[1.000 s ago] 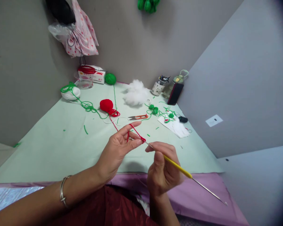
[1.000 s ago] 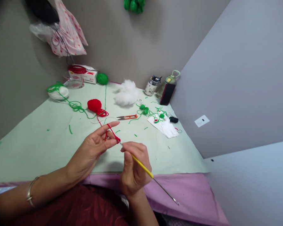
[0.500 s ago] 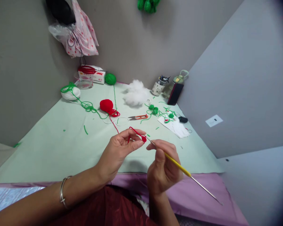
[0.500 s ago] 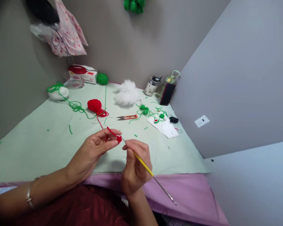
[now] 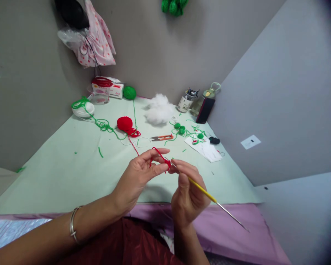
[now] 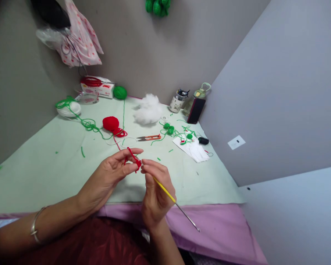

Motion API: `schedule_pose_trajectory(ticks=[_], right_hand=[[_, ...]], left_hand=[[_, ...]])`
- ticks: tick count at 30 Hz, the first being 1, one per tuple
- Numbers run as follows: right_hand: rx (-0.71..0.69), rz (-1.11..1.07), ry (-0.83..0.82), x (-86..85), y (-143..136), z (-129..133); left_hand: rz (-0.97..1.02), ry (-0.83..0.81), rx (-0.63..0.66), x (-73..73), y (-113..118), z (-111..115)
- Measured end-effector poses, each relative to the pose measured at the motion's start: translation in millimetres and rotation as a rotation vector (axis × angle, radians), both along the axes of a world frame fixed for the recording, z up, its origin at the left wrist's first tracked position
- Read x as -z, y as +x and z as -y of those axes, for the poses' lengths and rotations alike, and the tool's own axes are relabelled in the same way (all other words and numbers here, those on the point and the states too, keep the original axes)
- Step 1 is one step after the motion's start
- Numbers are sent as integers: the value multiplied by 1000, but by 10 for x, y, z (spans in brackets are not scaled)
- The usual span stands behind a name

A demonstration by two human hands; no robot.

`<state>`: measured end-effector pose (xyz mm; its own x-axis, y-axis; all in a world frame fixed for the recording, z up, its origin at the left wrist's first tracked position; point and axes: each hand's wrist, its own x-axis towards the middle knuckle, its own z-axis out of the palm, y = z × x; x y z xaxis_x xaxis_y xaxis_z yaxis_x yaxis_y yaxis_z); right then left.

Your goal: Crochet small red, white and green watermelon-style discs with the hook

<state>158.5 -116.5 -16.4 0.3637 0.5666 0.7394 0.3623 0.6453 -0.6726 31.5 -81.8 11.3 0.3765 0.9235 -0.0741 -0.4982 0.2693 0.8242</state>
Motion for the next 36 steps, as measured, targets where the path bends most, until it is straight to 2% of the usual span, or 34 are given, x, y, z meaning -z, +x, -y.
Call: schedule_pose_trajectory(ticks=[7, 12, 15, 23, 29, 36], right_hand=[[-38, -40, 16, 40, 3, -3], [-169, -207, -72, 46, 44, -13], [-193, -244, -101, 23, 76, -18], [-181, -166, -62, -20, 107, 1], [-177, -134, -43, -13, 112, -6], [-48, 94, 46, 13, 89, 13]], left_hand=[[4, -32, 25, -19, -13, -25], [-38, -62, 45, -23, -36, -31], [-45, -53, 27, -29, -39, -41], [-61, 68, -8, 38, -62, -67], [-123, 120, -45, -9, -80, -61], [-100, 145, -52, -5, -45, -84]])
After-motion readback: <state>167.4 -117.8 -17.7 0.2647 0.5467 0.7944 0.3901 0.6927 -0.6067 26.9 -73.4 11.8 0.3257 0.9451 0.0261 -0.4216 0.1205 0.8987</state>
